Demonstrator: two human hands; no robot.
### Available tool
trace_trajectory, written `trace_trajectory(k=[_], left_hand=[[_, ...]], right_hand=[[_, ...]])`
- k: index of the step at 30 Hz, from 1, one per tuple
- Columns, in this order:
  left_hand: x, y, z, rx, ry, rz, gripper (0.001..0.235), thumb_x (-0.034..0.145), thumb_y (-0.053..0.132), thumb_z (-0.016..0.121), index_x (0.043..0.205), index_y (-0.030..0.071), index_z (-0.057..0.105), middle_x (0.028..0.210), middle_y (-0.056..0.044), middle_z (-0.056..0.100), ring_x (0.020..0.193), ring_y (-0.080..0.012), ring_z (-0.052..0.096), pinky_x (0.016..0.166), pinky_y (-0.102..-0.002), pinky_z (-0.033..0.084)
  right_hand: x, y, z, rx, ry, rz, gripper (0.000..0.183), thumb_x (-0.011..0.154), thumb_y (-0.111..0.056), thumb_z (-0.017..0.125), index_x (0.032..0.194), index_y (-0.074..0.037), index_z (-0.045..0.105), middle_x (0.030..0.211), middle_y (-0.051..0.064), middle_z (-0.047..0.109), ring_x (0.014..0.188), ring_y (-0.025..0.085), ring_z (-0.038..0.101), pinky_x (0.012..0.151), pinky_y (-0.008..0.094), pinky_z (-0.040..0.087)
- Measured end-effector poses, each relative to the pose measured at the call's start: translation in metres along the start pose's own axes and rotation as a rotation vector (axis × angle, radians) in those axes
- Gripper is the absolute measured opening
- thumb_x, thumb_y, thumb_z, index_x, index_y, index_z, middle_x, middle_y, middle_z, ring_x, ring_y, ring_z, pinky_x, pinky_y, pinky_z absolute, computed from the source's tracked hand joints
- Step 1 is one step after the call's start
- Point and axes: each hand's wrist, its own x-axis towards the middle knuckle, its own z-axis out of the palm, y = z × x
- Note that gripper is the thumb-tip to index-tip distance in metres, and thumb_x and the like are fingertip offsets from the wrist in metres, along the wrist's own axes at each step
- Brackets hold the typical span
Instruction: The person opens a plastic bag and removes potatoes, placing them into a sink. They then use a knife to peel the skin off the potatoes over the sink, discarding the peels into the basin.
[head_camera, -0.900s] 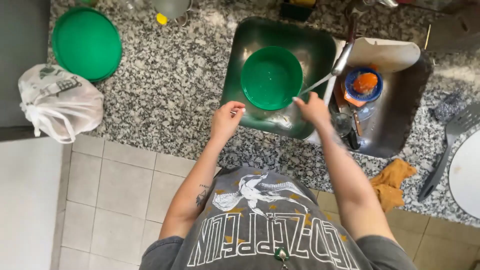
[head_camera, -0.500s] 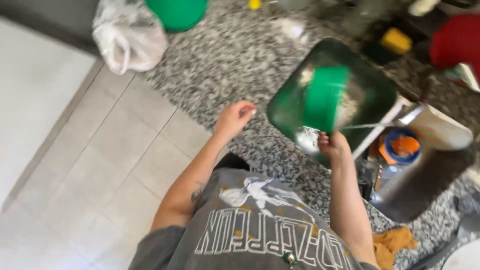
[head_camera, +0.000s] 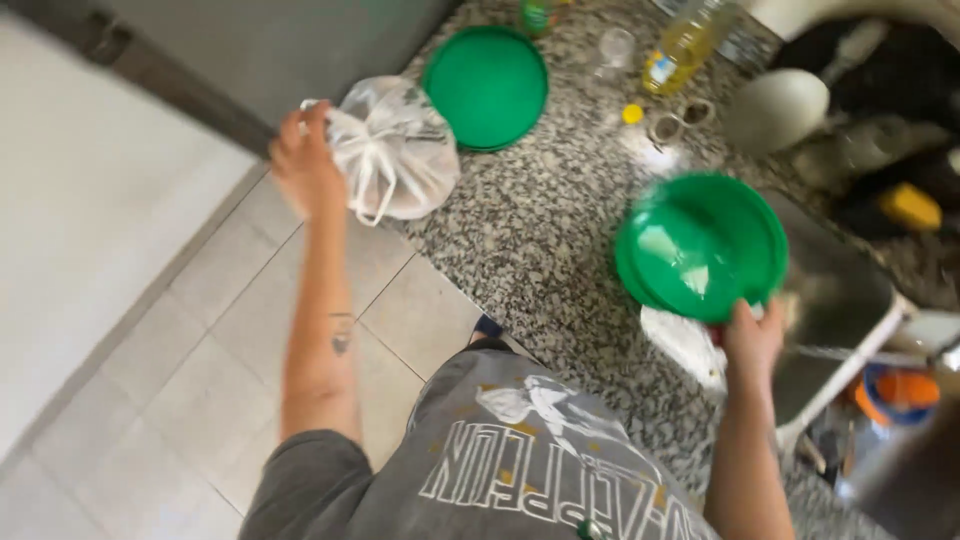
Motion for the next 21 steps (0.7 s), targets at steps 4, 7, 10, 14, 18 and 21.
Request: trace_trajectory(k=[4, 7, 10, 14, 18, 21], left_hand=[[0.024, -0.019, 0.013, -0.143, -0.182, 0.558, 0.072, 0.053, 0.014, 0.074, 0.12, 0.032, 0.056, 0.12, 0.004, 0.05, 0.095, -0.0264, 0.048, 0.071, -0.042, 0.037], [0.017, -0.034, 0.05, -0.355, -0.437, 0.716, 0.054, 0.068, 0.038, 0.067, 0.117, 0.015, 0.058, 0.118, -0.006, 0.06, 0.104, -0.0316, 0.051, 0.083, -0.046, 0.035], [0.027, -0.029, 0.085, -0.558, -0.265, 0.769, 0.02, 0.087, 0.007, 0.067, 0.101, -0.002, 0.055, 0.093, -0.02, 0.056, 0.09, -0.04, 0.052, 0.082, -0.046, 0.04], [0.024, -0.001, 0.038, -0.686, -0.407, 0.622, 0.019, 0.103, 0.013, 0.055, 0.105, -0.005, 0.051, 0.083, -0.023, 0.056, 0.074, -0.0432, 0.052, 0.063, -0.047, 0.036], [-0.007, 0.039, -0.024, -0.828, -0.547, 0.413, 0.022, 0.101, 0.016, 0.054, 0.089, -0.003, 0.053, 0.077, -0.019, 0.058, 0.068, -0.0311, 0.05, 0.062, -0.044, 0.035], [-0.032, 0.073, -0.091, -0.868, -0.78, -0.024, 0.034, 0.095, 0.039, 0.054, 0.115, 0.012, 0.062, 0.088, -0.003, 0.062, 0.081, -0.0144, 0.052, 0.073, -0.031, 0.04]], right_hand=[[-0.014, -0.054, 0.051, 0.165, -0.024, 0.063, 0.044, 0.074, -0.018, 0.043, 0.118, -0.012, 0.045, 0.067, 0.012, 0.053, 0.044, 0.019, 0.05, 0.035, 0.031, 0.04], [-0.022, -0.043, 0.078, 0.312, -0.093, 0.044, 0.042, 0.085, -0.037, 0.058, 0.12, -0.014, 0.049, 0.055, 0.014, 0.059, 0.044, 0.021, 0.06, 0.039, 0.03, 0.045], [-0.04, -0.042, 0.077, 0.197, -0.124, 0.035, 0.066, 0.086, -0.047, 0.052, 0.141, -0.021, 0.026, 0.085, 0.006, 0.07, 0.058, 0.015, 0.066, 0.052, 0.027, 0.055], [-0.101, -0.061, 0.054, 0.054, -0.259, -0.148, 0.041, 0.094, -0.029, 0.047, 0.131, -0.012, 0.045, 0.08, 0.005, 0.062, 0.065, 0.013, 0.053, 0.057, 0.028, 0.042], [-0.121, -0.054, 0.049, 0.059, -0.304, -0.365, 0.022, 0.091, -0.02, 0.052, 0.106, -0.012, 0.066, 0.09, 0.003, 0.07, 0.075, 0.014, 0.064, 0.065, 0.029, 0.046], [-0.137, -0.068, 0.053, 0.079, -0.425, -0.578, 0.013, 0.09, -0.02, 0.057, 0.095, -0.01, 0.065, 0.085, 0.005, 0.068, 0.076, 0.013, 0.063, 0.071, 0.023, 0.054]])
